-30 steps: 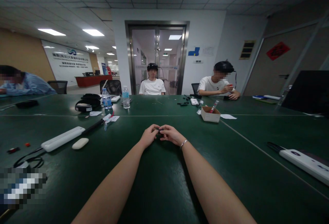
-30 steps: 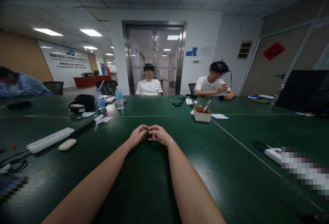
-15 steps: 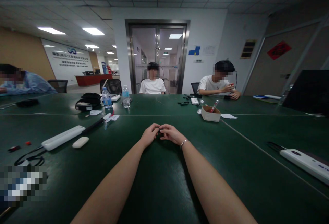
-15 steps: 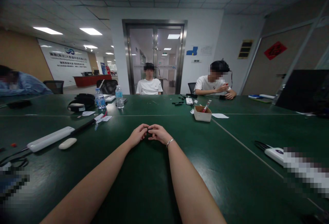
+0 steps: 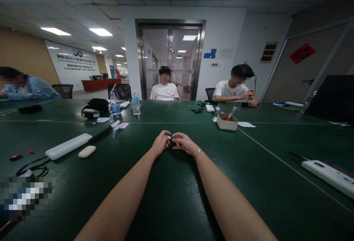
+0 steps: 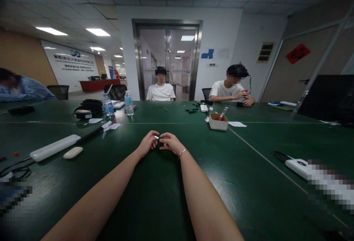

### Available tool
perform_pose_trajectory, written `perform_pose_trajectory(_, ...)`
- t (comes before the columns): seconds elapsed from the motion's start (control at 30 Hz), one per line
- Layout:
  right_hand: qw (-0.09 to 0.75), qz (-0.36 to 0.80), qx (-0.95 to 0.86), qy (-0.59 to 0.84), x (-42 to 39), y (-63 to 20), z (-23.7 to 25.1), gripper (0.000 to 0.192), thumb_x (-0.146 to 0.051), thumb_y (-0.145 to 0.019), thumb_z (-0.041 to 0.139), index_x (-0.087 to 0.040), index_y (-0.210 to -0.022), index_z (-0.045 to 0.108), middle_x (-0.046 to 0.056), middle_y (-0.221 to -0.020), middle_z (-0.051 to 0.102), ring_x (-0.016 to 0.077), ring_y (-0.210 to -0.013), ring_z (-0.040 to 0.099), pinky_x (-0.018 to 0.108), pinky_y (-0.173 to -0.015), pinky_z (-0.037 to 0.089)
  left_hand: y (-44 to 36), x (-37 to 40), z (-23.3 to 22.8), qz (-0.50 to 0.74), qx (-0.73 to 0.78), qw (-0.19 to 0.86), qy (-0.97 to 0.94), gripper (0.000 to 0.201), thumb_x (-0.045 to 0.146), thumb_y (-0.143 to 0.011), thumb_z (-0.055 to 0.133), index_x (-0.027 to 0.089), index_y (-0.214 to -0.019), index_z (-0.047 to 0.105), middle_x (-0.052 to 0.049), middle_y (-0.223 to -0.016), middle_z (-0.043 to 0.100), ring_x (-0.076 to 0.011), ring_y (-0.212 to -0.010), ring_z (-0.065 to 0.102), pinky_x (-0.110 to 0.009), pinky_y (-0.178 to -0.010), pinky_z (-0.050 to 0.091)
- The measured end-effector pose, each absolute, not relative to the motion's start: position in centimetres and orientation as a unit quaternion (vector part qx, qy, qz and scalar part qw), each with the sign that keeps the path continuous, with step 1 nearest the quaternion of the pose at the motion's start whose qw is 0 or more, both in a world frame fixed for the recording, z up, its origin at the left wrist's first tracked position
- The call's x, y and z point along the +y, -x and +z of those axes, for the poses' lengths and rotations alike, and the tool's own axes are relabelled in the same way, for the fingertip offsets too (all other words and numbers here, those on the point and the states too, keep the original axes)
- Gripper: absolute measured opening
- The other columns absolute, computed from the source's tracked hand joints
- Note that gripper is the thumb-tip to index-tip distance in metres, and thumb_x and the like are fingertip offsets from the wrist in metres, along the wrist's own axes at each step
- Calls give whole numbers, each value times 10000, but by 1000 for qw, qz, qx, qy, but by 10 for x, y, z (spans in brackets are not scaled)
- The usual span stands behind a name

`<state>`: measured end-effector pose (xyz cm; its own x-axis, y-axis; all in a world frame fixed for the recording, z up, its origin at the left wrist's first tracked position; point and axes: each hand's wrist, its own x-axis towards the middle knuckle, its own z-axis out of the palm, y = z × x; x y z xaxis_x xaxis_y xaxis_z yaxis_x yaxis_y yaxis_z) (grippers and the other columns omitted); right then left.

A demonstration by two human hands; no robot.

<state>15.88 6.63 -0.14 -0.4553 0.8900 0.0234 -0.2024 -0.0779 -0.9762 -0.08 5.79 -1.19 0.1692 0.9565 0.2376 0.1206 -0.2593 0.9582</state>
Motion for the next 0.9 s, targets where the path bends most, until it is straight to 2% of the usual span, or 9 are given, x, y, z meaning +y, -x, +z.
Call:
perform_pose_trajectory(0.17, 419, 665, -525, 325, 65, -159, 0, 219, -118, -678, 685, -162, -833, 538, -61, -607, 529, 32, -440, 474, 304, -601, 570, 0, 57, -12, 477, 426, 427, -640, 207, 345, -800, 410, 175, -894, 482, 24, -616, 523, -77, -466, 508, -153, -394, 319)
perform_pose_trajectory(0.33, 422, 666, -522, 325, 64, -159, 1, 224, -102, -670, 680, -163, -820, 526, -53, -632, 550, 32, -438, 472, 299, -586, 569, 1, 60, -16, 475, 431, 414, -646, 245, 388, -804, 432, 168, -899, 483, 3, -661, 557, -99, -513, 567, -154, -403, 335)
perform_pose_trajectory(0.73, 412, 663, -532, 328, 66, -158, 0, 230, -103, -663, 697, -159, -812, 530, -52, -645, 534, 37, -461, 479, 305, -592, 572, 0, 59, -17, 481, 467, 379, -638, 363, 521, -798, 420, 162, -788, 473, -9, -664, 561, -116, -529, 579, -167, -398, 369)
perform_pose_trajectory(0.83, 413, 662, -536, 323, 67, -159, -1, 217, -114, -681, 687, -164, -829, 537, -65, -594, 506, 38, -451, 472, 304, -592, 573, 0, 57, -13, 487, 466, 393, -626, 351, 483, -837, 348, 166, -857, 497, -23, -745, 566, -102, -537, 573, -154, -391, 364)
perform_pose_trajectory(0.9, 413, 663, -537, 318, 68, -159, -3, 216, -129, -690, 686, -167, -842, 539, -68, -589, 504, 37, -451, 473, 309, -602, 574, -1, 55, -11, 495, 458, 398, -622, 285, 405, -842, 369, 184, -956, 507, -40, -866, 566, -95, -591, 579, -144, -406, 372)
